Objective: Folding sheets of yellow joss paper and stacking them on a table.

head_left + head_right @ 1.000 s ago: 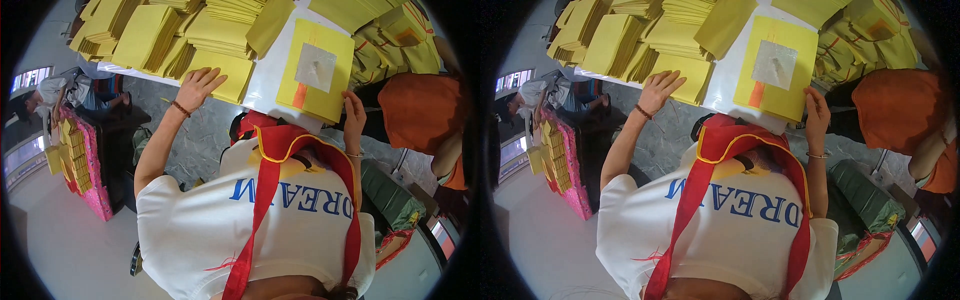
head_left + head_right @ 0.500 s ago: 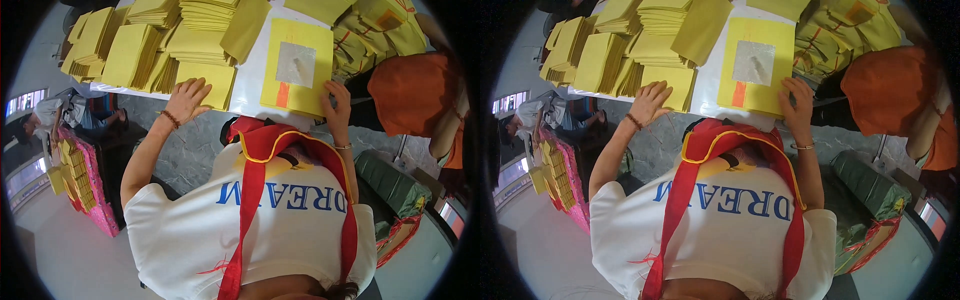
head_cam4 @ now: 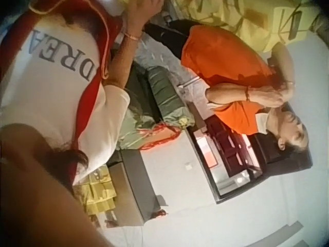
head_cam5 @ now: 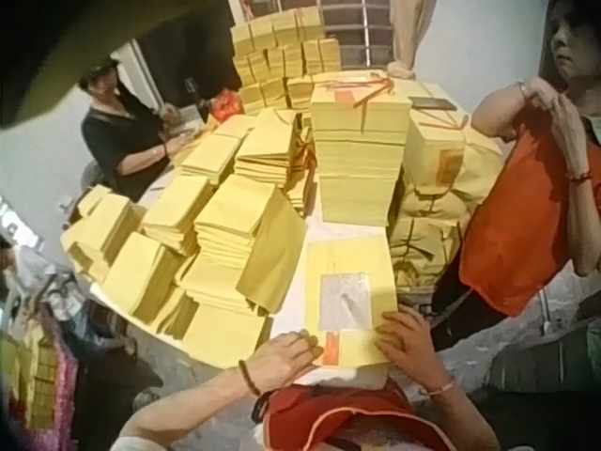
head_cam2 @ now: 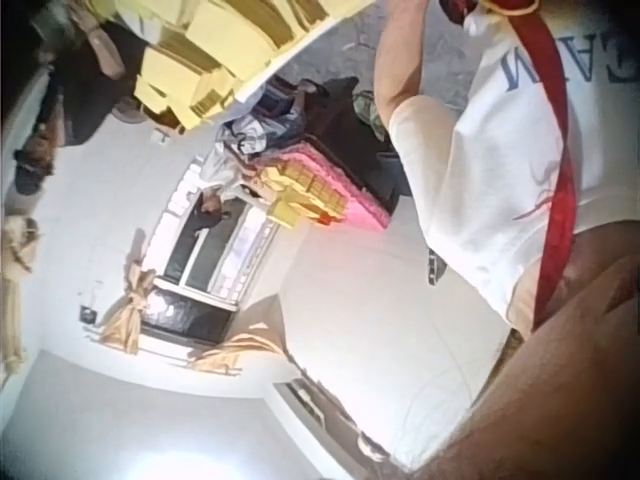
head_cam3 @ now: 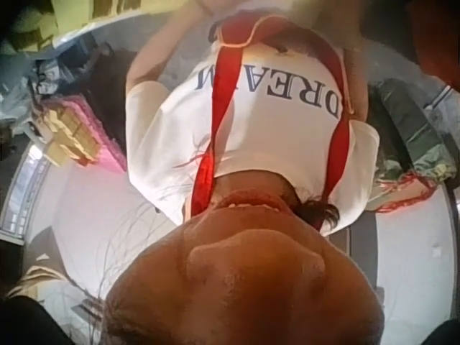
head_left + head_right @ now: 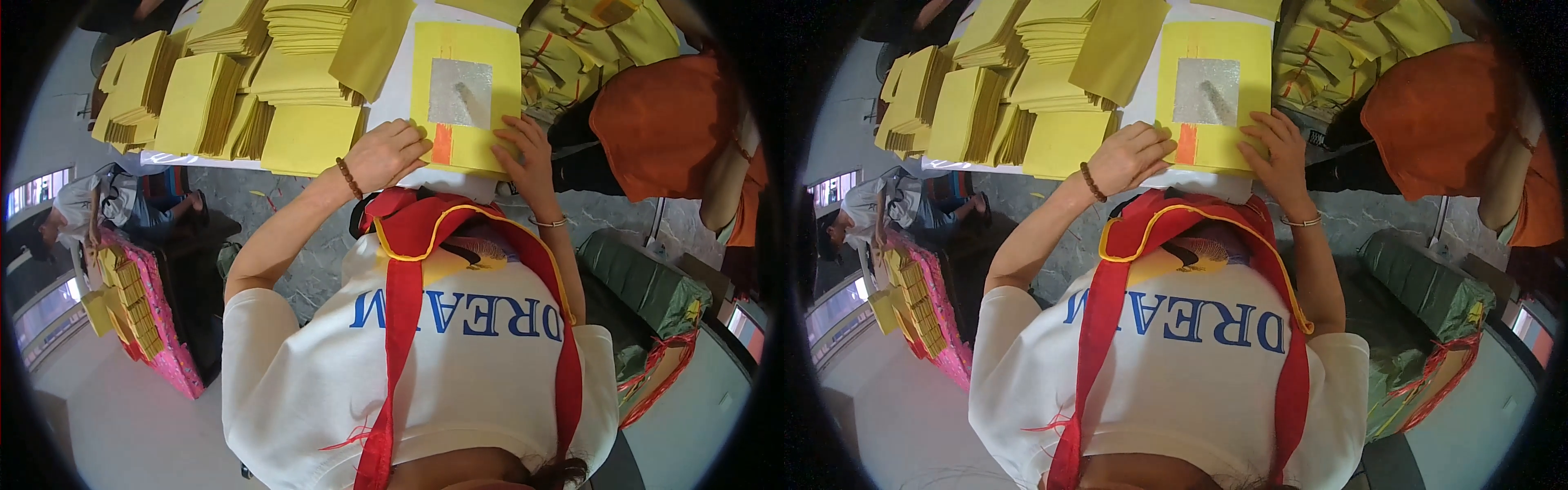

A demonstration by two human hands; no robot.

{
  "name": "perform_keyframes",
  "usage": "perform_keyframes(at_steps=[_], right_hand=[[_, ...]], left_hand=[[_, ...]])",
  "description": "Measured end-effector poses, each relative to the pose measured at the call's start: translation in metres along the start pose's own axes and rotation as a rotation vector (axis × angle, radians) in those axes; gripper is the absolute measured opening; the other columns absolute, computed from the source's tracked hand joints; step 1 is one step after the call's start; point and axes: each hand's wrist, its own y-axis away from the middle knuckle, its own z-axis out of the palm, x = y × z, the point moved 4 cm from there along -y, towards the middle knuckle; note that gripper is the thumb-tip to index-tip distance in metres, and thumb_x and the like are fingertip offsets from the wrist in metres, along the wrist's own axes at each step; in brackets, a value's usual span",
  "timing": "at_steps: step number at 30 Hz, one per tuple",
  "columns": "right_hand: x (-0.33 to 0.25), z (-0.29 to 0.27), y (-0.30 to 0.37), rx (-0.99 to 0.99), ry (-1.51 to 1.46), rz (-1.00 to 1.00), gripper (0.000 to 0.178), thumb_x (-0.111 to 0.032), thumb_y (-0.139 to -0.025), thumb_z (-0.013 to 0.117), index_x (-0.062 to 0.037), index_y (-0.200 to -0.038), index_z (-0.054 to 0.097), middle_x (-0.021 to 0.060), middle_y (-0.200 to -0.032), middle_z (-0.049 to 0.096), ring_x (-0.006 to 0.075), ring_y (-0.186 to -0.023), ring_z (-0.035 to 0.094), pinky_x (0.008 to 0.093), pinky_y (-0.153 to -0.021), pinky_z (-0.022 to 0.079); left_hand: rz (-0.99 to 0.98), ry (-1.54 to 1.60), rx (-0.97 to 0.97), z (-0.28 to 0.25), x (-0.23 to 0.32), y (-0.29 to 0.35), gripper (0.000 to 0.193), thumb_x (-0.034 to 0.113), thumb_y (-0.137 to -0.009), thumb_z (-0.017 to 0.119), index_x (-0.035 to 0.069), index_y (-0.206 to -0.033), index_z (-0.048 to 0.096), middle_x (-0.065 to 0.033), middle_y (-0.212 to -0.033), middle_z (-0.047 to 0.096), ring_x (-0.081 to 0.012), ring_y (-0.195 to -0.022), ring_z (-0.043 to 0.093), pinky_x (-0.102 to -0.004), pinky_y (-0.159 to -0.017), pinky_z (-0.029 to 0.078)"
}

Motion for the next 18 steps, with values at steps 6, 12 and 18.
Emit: perform_keyframes(at_steps=[6, 12, 18], right_hand=[[0.004, 0.002, 0.003, -0.015, -0.187, 0.075, 0.022, -0.016, -0.079, 0.064, -0.0056, -0.098, 0.064, 0.0088, -0.121, 0.054, 0.028, -0.118, 0.046, 0.0375, -0.098, 0.034], [0.006, 0.002, 0.003, -0.034, -0.34, 0.183, 0.02, -0.016, -0.081, 0.063, -0.0052, -0.098, 0.063, 0.0081, -0.123, 0.053, 0.0237, -0.118, 0.045, 0.0343, -0.098, 0.034], [0.006, 0.003, 0.003, -0.041, -0.317, 0.193, 0.02, -0.016, -0.081, 0.062, -0.0048, -0.098, 0.063, 0.0088, -0.123, 0.052, 0.0237, -0.117, 0.046, 0.0342, -0.098, 0.035]], left_hand=[[-0.082, 0.153, -0.081, -0.001, -0.011, -0.004, 0.013, 0.012, -0.081, 0.061, 0.001, -0.088, 0.06, -0.0107, -0.081, 0.056, -0.0281, -0.078, 0.054, -0.0351, -0.07, 0.046], [-0.092, 0.239, -0.069, -0.003, -0.018, -0.013, 0.016, 0.015, -0.085, 0.056, 0.0, -0.08, 0.058, -0.0125, -0.075, 0.054, -0.0294, -0.075, 0.053, -0.0379, -0.067, 0.045], [-0.082, 0.286, -0.088, -0.001, -0.022, -0.013, 0.018, 0.016, -0.086, 0.054, -0.001, -0.081, 0.058, -0.0127, -0.075, 0.053, -0.0294, -0.075, 0.053, -0.0377, -0.067, 0.044]])
